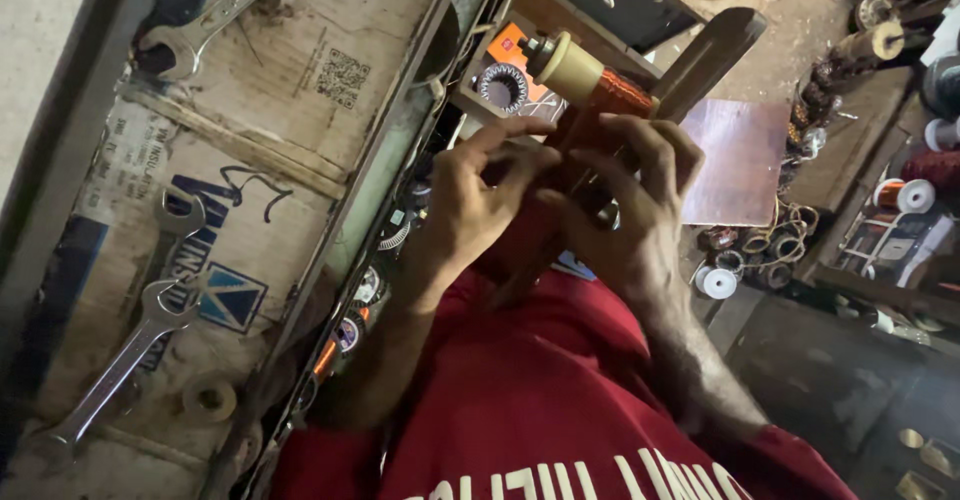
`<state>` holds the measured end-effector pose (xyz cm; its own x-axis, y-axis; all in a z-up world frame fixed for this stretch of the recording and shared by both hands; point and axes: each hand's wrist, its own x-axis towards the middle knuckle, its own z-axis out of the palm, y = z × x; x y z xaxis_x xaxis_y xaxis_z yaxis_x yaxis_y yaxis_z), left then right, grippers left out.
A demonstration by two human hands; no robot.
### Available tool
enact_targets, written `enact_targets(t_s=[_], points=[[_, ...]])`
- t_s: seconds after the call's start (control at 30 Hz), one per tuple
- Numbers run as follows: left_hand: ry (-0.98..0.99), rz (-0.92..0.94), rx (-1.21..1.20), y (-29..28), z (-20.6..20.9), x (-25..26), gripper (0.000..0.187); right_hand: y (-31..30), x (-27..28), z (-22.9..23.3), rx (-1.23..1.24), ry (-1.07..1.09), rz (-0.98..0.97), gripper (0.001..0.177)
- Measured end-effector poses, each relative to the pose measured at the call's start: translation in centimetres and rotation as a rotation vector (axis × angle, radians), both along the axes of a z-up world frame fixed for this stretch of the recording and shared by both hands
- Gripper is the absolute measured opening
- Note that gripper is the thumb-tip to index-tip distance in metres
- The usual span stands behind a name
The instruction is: The person operates a manual wire-winding machine, turning a crank to wind copper wire onto a cylindrical bobbin mounted between two wooden supports. The person repeatedly guides the wire with their fingers to ensure even layering as the bobbin rotates.
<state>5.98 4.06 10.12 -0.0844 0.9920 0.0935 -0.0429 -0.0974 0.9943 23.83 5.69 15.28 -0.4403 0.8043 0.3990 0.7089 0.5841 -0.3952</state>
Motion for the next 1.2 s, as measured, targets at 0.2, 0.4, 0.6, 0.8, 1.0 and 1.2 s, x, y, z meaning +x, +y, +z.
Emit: enact_targets(t_s=[0.2,0.4,0.6,0.8,1.0,1.2], points=[[0.236,0.034,0.1,-1.2,0.6,0.5,0.018,1.1,-0.3,-0.2,-0.067,-0.009,-0.01,0.019],[0.2,-0.033,0.16,-1.3,0.8,0.4,0.018,2.0,-0.1,-0.1,-0.021,0.125,0.036,0.022],[0.077,0.015,-0.015,-0.5,1.1,0.4,0.014,-0.1,0.4,-0.4,0.039,0.031,0.064,0.035],[0.135,0.022,0.049,-0.6,1.2,1.3,0.01,-0.7,1.0,-1.0,-0.034,-0.015,-0.043,0.02],[0.139,0.047,0.101,-1.5,0.0,1.5,0.011,-0.2,1.9,-0.1,-0.048,-0.07,0.013,0.02],[0.009,0.046,0.005,-0.8,-0.5,1.3,0.009,-0.5,0.4,1.2,-0.087,-0.008,0.058,0.034]])
